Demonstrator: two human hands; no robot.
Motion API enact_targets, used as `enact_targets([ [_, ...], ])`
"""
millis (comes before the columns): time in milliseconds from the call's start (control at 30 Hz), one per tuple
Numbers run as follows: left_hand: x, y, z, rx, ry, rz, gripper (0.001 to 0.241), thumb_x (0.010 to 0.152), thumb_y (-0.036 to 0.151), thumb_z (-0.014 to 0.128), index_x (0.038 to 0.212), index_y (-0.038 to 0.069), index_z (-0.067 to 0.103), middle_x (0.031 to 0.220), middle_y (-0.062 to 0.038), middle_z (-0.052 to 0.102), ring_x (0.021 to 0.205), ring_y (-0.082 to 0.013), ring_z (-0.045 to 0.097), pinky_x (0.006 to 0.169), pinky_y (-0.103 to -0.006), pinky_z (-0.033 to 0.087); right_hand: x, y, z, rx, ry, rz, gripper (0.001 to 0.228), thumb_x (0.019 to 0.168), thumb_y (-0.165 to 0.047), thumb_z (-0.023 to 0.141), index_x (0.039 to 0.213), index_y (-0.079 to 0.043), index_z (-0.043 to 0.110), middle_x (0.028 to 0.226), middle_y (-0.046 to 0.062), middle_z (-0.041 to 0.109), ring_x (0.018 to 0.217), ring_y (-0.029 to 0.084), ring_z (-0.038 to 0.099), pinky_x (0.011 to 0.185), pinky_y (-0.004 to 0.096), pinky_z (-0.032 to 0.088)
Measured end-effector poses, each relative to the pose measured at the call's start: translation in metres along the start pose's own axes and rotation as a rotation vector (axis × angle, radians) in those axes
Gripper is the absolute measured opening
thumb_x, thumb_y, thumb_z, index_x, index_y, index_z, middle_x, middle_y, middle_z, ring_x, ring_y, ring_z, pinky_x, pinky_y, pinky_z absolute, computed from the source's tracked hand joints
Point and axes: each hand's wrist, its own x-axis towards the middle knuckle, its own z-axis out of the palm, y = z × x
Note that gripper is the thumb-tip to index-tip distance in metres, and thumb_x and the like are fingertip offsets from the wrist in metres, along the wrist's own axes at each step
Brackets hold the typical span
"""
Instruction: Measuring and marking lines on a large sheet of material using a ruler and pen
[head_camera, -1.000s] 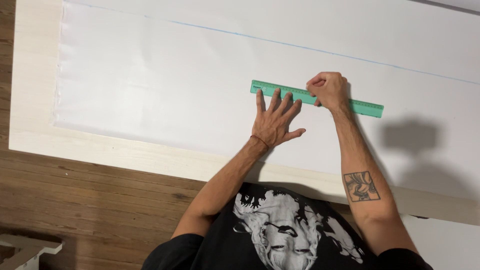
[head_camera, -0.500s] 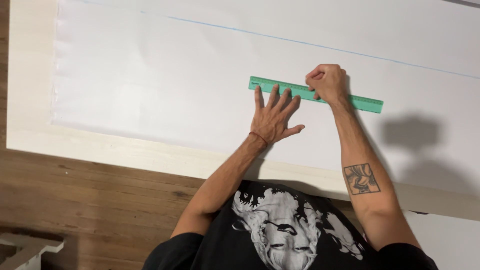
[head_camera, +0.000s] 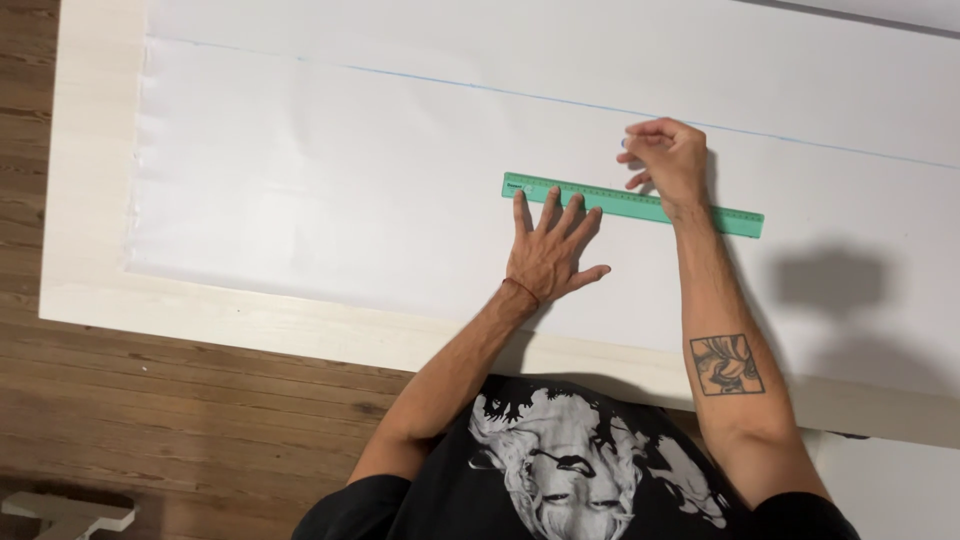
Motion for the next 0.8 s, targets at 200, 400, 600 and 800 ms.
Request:
enact_targets([
  [200,-0.009,-0.012,0.004,-0.017,0.042,0.074,0.105,0.098,0.098,0.043,0.179,0.032,0.046,0.183,-0.008,0.051,0.175,-0.043,0.039,0.139,-0.0897,0.013,-0.014,-0.026,0.063,0.058,-0.136,0.048,0.022,0.099,0.0,0.085,0.119,0.006,0.082,0.109,0.018,0.074,0.092,0.036,0.087,0.058,0.045,0.075],
  [400,-0.009,-0.014,0.013,-0.027,0.106,0.088,0.109,0.094,0.099,0.043,0.179,0.029,0.045,0.178,-0.005,0.053,0.171,-0.0402,0.043,0.141,-0.0898,0.011,-0.031,-0.051,0.126,-0.229,-0.243,0.068,0.019,0.09,-0.008,0.087,0.108,-0.004,0.087,0.088,0.014,0.086,0.06,0.022,0.082,0.038,0.026,0.063],
  [600,-0.008,-0.011,-0.005,0.018,0.07,0.081,0.108,0.092,0.098,0.045,0.175,0.029,0.046,0.171,0.0,0.052,0.17,-0.0389,0.04,0.142,-0.0895,0.01,-0.011,-0.028,0.14,-0.553,-0.276,0.111,0.015,0.091,-0.027,0.086,0.105,-0.022,0.089,0.079,-0.001,0.085,0.042,0.011,0.068,0.034,0.027,0.053],
  [800,-0.005,-0.01,-0.002,0.078,-0.028,0.071,0.11,0.094,0.1,0.042,0.179,0.03,0.036,0.177,0.002,0.045,0.173,-0.0354,0.034,0.143,-0.0882,0.008,-0.011,-0.034,0.148,-0.586,-0.235,0.147,0.013,0.088,-0.021,0.087,0.101,-0.02,0.089,0.073,0.0,0.082,0.041,0.011,0.068,0.035,0.024,0.053],
])
